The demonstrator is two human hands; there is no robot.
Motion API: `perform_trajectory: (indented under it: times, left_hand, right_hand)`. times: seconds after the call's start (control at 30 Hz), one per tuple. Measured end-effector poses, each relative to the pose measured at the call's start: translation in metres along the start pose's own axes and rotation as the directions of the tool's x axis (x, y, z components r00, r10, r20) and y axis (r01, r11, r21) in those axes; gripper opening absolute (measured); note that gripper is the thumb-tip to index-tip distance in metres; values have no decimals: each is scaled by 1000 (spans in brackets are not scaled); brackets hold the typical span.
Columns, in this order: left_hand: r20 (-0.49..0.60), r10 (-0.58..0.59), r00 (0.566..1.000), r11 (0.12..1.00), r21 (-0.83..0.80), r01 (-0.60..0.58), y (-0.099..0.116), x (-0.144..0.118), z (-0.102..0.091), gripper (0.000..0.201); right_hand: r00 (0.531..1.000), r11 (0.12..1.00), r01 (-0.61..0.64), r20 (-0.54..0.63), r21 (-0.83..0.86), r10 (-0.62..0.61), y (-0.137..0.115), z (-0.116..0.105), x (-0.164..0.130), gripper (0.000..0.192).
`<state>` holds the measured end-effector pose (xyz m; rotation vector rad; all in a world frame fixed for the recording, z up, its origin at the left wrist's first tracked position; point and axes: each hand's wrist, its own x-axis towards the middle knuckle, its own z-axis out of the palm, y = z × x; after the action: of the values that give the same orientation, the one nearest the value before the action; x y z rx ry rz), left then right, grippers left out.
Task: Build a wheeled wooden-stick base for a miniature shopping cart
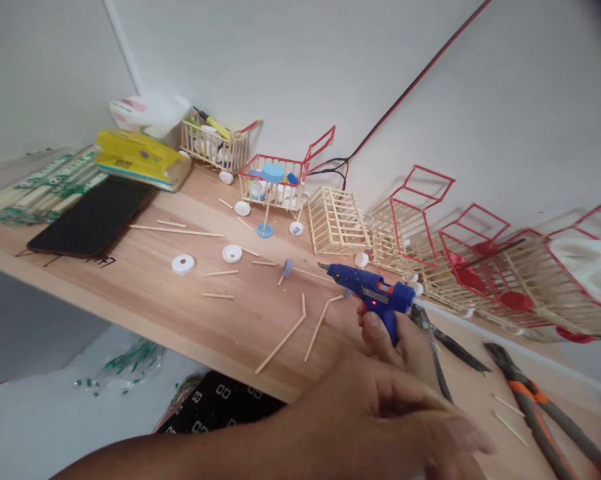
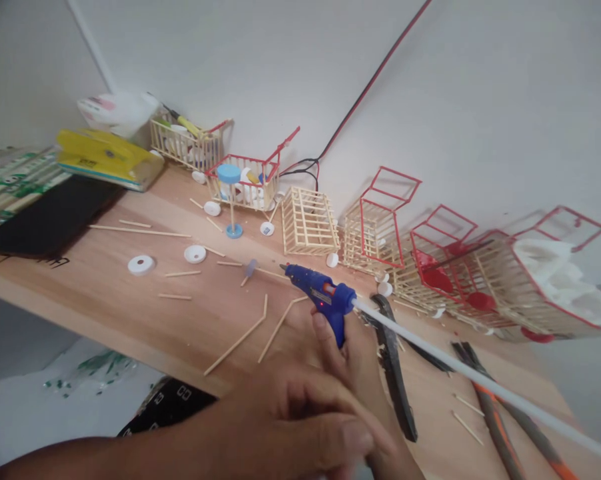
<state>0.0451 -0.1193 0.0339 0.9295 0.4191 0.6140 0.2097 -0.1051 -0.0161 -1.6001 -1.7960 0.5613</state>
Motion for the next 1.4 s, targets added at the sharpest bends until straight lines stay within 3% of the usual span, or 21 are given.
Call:
perform_trajectory:
  times: [0.07,0.13,0.2,0.23,0.3,0.33,0.43,0.67,0.87,1.4]
  left_hand:
    - [-166,148,975,963,249,-103,14,-10,-22,21]
    - [-306,385,871,823,541,-174,30,-16,-49,17]
    - [-378,563,735,606,794,-56,44,-17,-79,21]
    - [-364,606,707,486,874,33,49,-15,-92,23]
    - [-270,644,716,266,956,121,53,-10,-115,30]
    - [-213,634,744,181,976,124,51,-7,-124,33]
    - [-101,595,797,40,995,96,40,1,-138,31]
    - [-99,553,827,-7,992,123,23,3,-141,23]
    - [-79,583,809,9,996,90,21,4,-145,25]
    - [-75,560,825,24,997,75,21,3,-142,24]
  right_hand:
    - [1000,1000,-18,22,7,18,0,2,12,37]
    - [998,998,-45,52,34,43,1,3,18,35]
    - [995,995,-70,73,71,65,2,4,20,34]
    - [995,993,-76,79,89,69,2,4,21,33]
    - [994,992,-80,89,100,71,2,5,20,32]
    - [993,992,-78,93,99,69,1,5,20,32]
    - [993,992,-67,103,103,56,0,8,20,30]
    - [995,998,-50,93,43,46,-2,9,20,30]
    - [995,1000,-16,100,-17,17,-6,8,20,29]
    - [996,987,76,65,-138,-68,-9,9,22,29]
